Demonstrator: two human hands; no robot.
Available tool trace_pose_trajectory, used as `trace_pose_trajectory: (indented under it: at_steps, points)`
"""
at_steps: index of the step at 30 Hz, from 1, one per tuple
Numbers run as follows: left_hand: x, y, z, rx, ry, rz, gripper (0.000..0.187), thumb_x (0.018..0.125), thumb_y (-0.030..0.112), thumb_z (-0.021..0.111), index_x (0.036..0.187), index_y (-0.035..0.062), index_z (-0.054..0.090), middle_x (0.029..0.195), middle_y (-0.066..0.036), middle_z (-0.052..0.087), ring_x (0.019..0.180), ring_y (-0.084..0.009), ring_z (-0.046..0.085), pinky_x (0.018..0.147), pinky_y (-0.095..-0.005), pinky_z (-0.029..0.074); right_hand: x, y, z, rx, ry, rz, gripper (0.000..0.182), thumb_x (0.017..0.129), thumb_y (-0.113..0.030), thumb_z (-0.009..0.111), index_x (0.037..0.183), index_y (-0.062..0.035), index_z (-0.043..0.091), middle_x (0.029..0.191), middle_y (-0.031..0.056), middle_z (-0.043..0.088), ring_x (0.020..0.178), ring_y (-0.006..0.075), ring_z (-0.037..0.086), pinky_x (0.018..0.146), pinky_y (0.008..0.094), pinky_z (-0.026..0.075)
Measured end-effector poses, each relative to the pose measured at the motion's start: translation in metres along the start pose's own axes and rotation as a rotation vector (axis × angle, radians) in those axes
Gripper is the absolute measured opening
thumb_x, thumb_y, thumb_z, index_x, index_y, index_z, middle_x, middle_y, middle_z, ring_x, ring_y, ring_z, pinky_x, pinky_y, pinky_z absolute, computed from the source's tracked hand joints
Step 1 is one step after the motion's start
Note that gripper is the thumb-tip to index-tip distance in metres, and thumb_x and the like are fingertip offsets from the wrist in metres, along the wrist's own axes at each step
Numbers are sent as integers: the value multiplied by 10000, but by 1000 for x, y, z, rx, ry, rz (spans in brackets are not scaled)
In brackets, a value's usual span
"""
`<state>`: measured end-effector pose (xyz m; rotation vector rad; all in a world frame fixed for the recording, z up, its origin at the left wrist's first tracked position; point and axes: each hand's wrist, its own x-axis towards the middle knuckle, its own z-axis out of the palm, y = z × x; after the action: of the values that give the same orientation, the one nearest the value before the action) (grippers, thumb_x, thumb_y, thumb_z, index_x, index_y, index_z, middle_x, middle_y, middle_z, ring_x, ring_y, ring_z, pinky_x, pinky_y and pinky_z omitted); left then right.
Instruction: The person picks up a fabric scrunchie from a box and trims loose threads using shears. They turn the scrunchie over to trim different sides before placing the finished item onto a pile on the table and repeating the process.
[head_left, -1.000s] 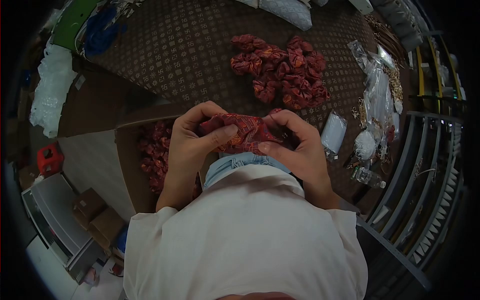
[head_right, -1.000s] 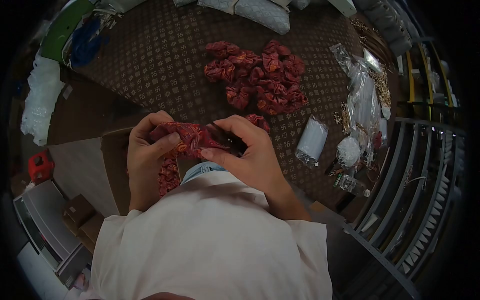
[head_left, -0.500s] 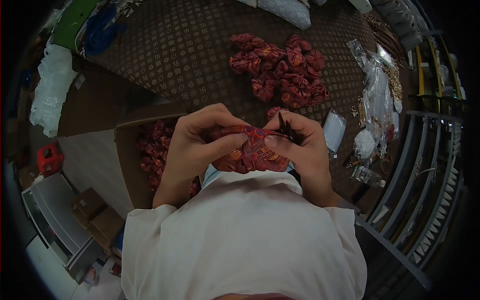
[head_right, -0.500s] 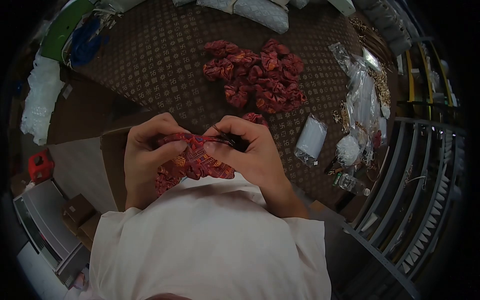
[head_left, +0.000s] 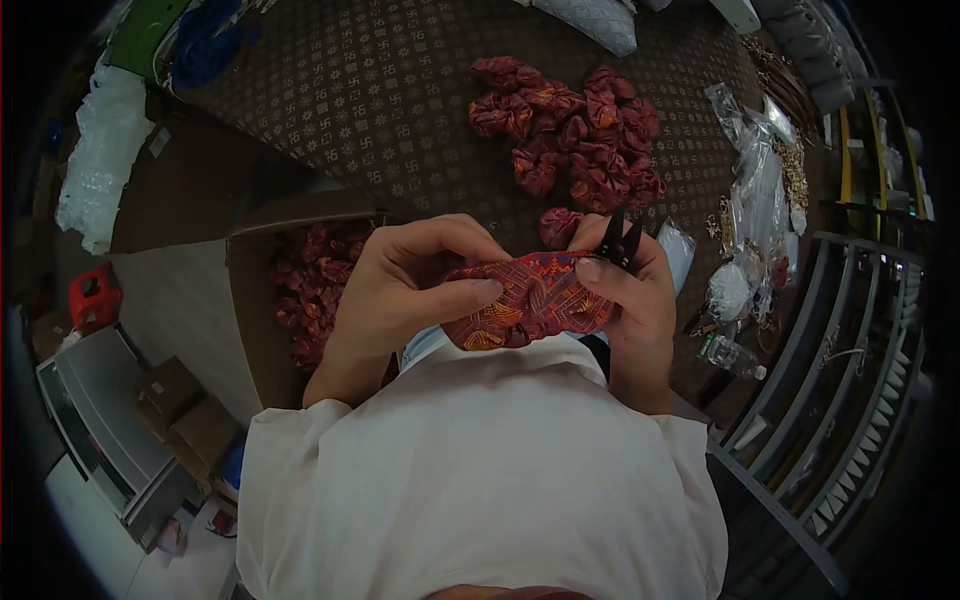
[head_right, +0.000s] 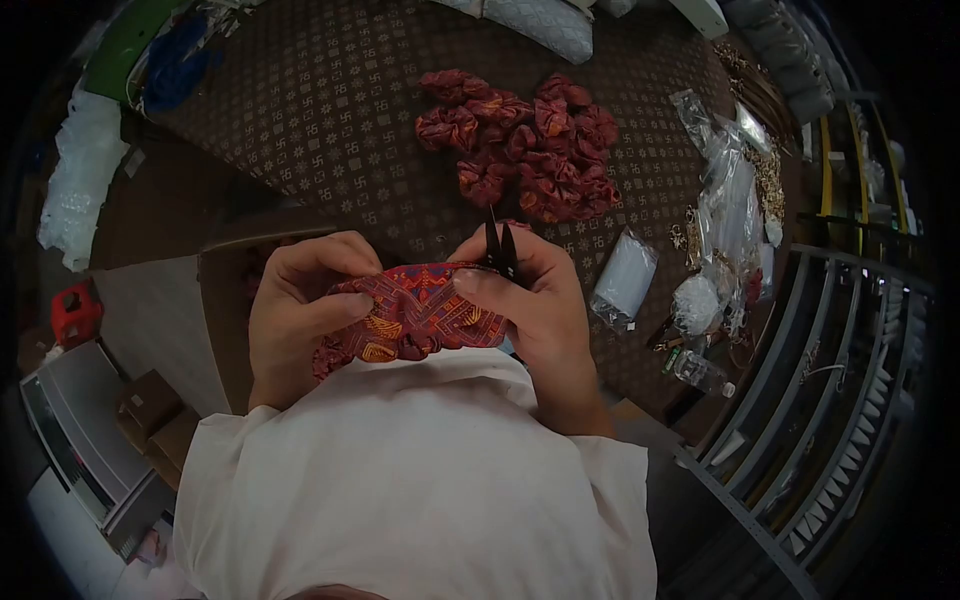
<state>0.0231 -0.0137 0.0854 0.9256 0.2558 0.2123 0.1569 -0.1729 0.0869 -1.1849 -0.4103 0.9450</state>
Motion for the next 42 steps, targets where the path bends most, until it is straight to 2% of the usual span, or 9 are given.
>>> trace_pose_trajectory:
  at_steps: [4, 6, 7, 9, 12, 13, 15, 26, 42]
  points:
    - [0, 2, 2, 66, -2, -1, 150, 707, -27, 637, 857, -21, 634, 825, -63, 589, 739, -100, 578, 665, -214, 468, -4, -3, 9, -104, 33, 78, 104, 774, -43, 587, 858, 19, 588, 792, 14, 559, 704, 58, 512, 660, 202, 407]
    - [-1, 1, 3, 119, 18, 10, 152, 702, -28, 637, 854, -20, 636, 819, -60, 588, 728, -96, 574, 649, -211, 462, -5, -4, 19, -280, 211, 37, 152, 786, -33, 573, 924, 28, 590, 793, 24, 545, 698, 81, 512, 675, 207, 412]
    - [-1, 1, 2, 252, 45, 76, 158, 693, -31, 636, 850, -17, 639, 807, -54, 585, 713, -88, 566, 631, -203, 449, -3, -3, 17, -280, 210, 40, 152, 786, -33, 573, 924, 28, 590, 793, 24, 545, 698, 81, 512, 675, 207, 412]
    - [-1, 1, 2, 385, 74, 142, 165, 684, -34, 635, 847, -14, 642, 794, -47, 582, 698, -80, 558, 614, -196, 436, 1, -1, 10, -801, 288, -549, 258, 770, -28, 600, 1021, 30, 586, 783, 48, 535, 671, 112, 505, 623, 206, 411]
    - [-2, 1, 5, 395, 126, 171, 180, 669, -38, 637, 846, -10, 644, 770, -36, 575, 677, -70, 544, 598, -187, 417, -14, -18, 18, -987, 145, -572, 372, 715, -45, 660, 1074, 16, 583, 745, 76, 532, 625, 148, 496, 551, 221, 405]
    - [-1, 1, 5, 406, 119, 185, 182, 668, -39, 638, 848, -10, 645, 760, -33, 572, 677, -69, 543, 596, -187, 417, -13, -16, 18, -987, 148, -570, 372, 715, -45, 660, 1074, 16, 583, 745, 76, 532, 625, 148, 496, 551, 221, 405]
    - [-1, 1, 5, 417, 109, 196, 184, 667, -39, 640, 849, -10, 645, 751, -30, 568, 677, -68, 542, 594, -187, 418, -12, -9, 21, -1043, 34, -718, 404, 674, -60, 693, 1062, 3, 600, 702, 76, 536, 585, 165, 486, 483, 241, 385]
    - [-3, 3, 7, 150, 67, 7, 157, 683, -43, 647, 838, -16, 652, 770, -43, 594, 677, -74, 561, 601, -182, 436, -9, -5, 23, -1104, 2, -779, 378, 655, -85, 703, 1018, -11, 628, 681, 68, 549, 506, 151, 462, 436, 246, 369]
    - [-3, 4, 5, 85, 37, -26, 162, 682, -50, 641, 841, -20, 652, 772, -43, 582, 685, -78, 551, 611, -189, 428, -9, -5, 26, -1131, 15, -828, 344, 662, -102, 701, 990, -17, 639, 673, 49, 538, 526, 150, 494, 434, 238, 391]
